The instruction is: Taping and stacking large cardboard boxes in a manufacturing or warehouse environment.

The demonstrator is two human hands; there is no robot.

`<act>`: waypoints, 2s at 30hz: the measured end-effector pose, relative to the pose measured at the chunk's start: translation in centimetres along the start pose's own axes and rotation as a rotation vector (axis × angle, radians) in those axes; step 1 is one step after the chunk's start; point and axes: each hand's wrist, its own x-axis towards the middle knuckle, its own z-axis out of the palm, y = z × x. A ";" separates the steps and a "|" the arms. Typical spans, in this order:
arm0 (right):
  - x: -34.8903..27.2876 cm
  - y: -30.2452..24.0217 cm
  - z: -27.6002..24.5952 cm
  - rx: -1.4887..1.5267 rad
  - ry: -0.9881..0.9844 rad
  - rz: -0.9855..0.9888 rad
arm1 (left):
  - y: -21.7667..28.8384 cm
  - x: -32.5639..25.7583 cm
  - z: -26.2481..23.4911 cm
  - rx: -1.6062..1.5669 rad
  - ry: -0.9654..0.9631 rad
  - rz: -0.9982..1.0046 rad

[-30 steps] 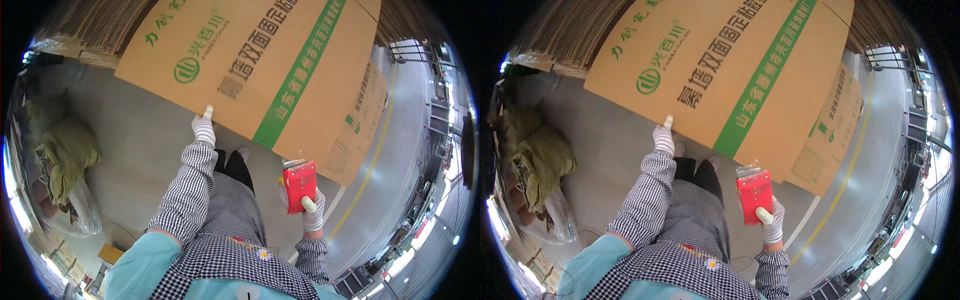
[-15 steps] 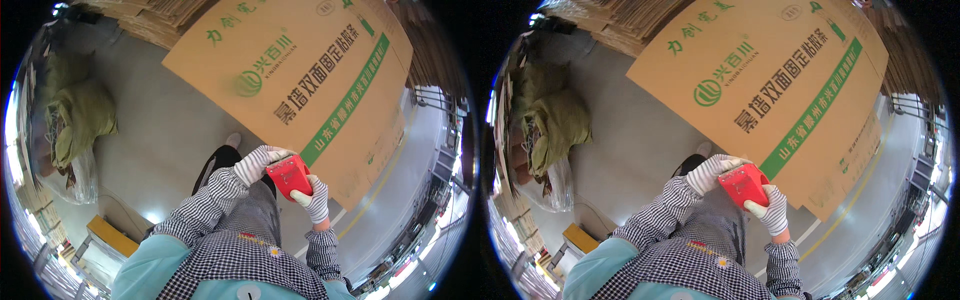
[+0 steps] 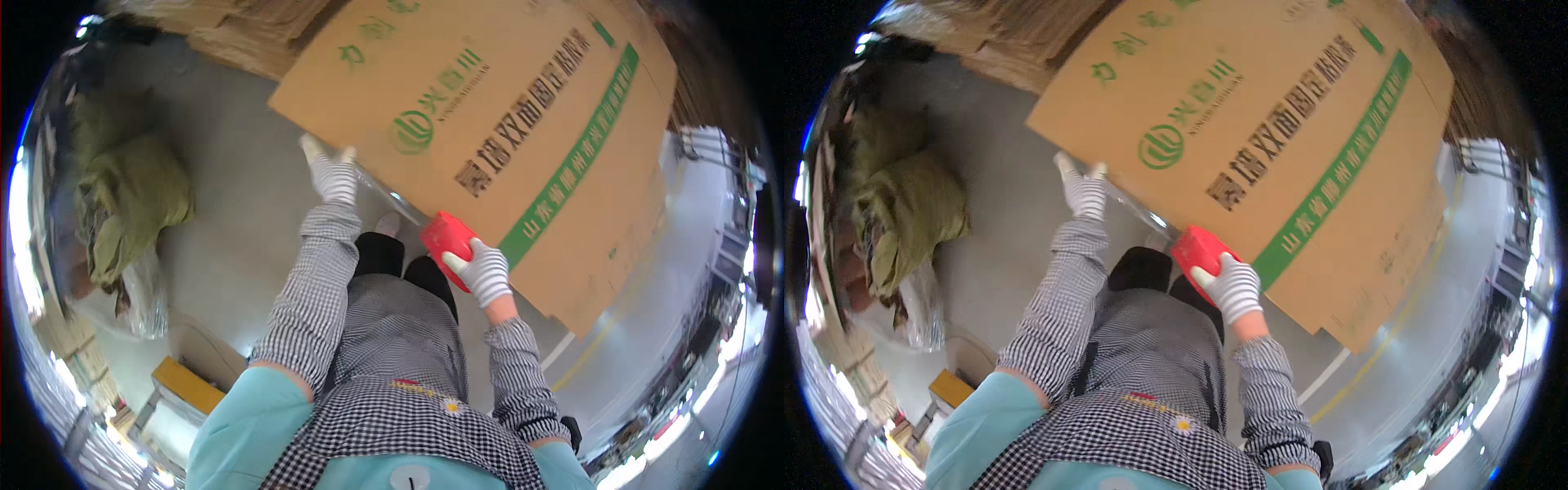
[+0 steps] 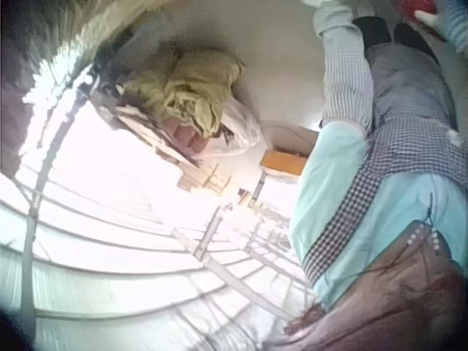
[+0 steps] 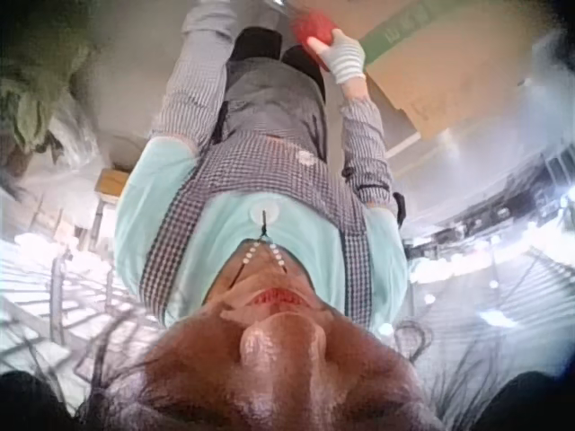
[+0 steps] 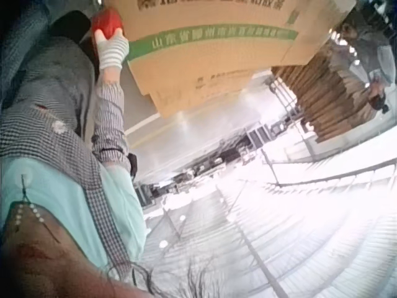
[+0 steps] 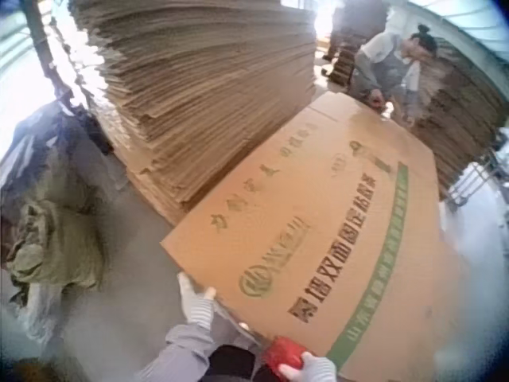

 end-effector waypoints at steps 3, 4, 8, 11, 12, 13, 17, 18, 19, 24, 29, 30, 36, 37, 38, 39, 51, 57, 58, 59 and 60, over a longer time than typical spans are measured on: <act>-1.5 2.6 1.6 0.046 0.120 -0.058 | -1.2 1.2 0.0 -0.455 -0.630 -0.910; -2.6 3.3 1.1 0.055 0.119 -0.145 | -2.9 2.1 -0.1 -0.569 -0.530 -0.872; -8.6 11.5 -0.8 0.103 0.044 -0.002 | -1.9 2.4 0.3 -0.675 -0.372 -0.879; -9.3 17.1 -0.8 -0.164 -0.188 0.459 | -0.4 1.9 0.0 -0.767 -0.327 -0.921; -8.4 16.9 -0.5 -0.177 -0.209 0.483 | 0.3 1.5 -0.4 -0.764 -0.331 -0.923; -7.0 15.7 -0.8 -0.186 -0.231 0.510 | 2.1 1.1 -1.2 -0.766 -0.331 -0.899; -2.3 10.5 -2.7 -0.386 -0.356 0.417 | 5.2 0.7 -3.1 -0.757 -0.282 -0.852; -1.8 10.6 -2.5 -0.444 -0.393 0.366 | 5.0 0.7 -3.0 -0.758 -0.286 -0.854; -0.8 10.7 -2.4 -0.511 -0.424 0.298 | 4.5 1.0 -2.8 -0.758 -0.242 -0.847; 1.0 10.1 2.0 -0.577 -0.447 0.428 | 2.3 -1.0 -1.9 -0.796 -0.165 -0.800; 2.0 11.8 9.0 -1.191 -0.502 0.112 | 0.9 -1.5 -0.3 -0.703 -0.294 -0.848; 1.1 17.0 11.3 -1.296 -0.491 0.103 | -0.4 -1.5 1.8 -0.679 -0.346 -0.830; -12.9 22.5 3.6 -0.364 0.025 0.422 | -2.8 -0.3 2.8 -0.688 -0.145 -0.878; -13.4 21.6 2.2 -0.400 0.006 0.493 | -2.6 0.6 1.9 -0.830 -0.089 -0.955; -13.1 20.9 1.3 -0.393 0.008 0.474 | -3.0 1.0 1.1 -0.648 -0.120 -0.723; -12.4 20.2 0.6 -0.346 0.143 0.482 | -3.0 0.3 0.7 -0.514 0.077 -0.534; 1.0 22.9 2.1 0.064 0.582 0.261 | 9.9 -11.7 5.1 0.376 -0.131 -0.006; 3.4 20.7 0.9 0.166 0.441 0.276 | 11.1 -5.6 5.0 -0.418 0.287 -0.569; 2.9 21.8 0.8 0.211 0.471 0.275 | 14.1 -7.8 4.3 -0.888 0.220 -0.781; 3.3 21.6 1.0 0.268 0.492 0.234 | 11.6 -11.7 6.3 -1.029 0.186 -0.707; 3.6 21.3 1.0 0.267 0.495 0.229 | 8.6 -17.1 9.4 -1.162 0.153 -0.632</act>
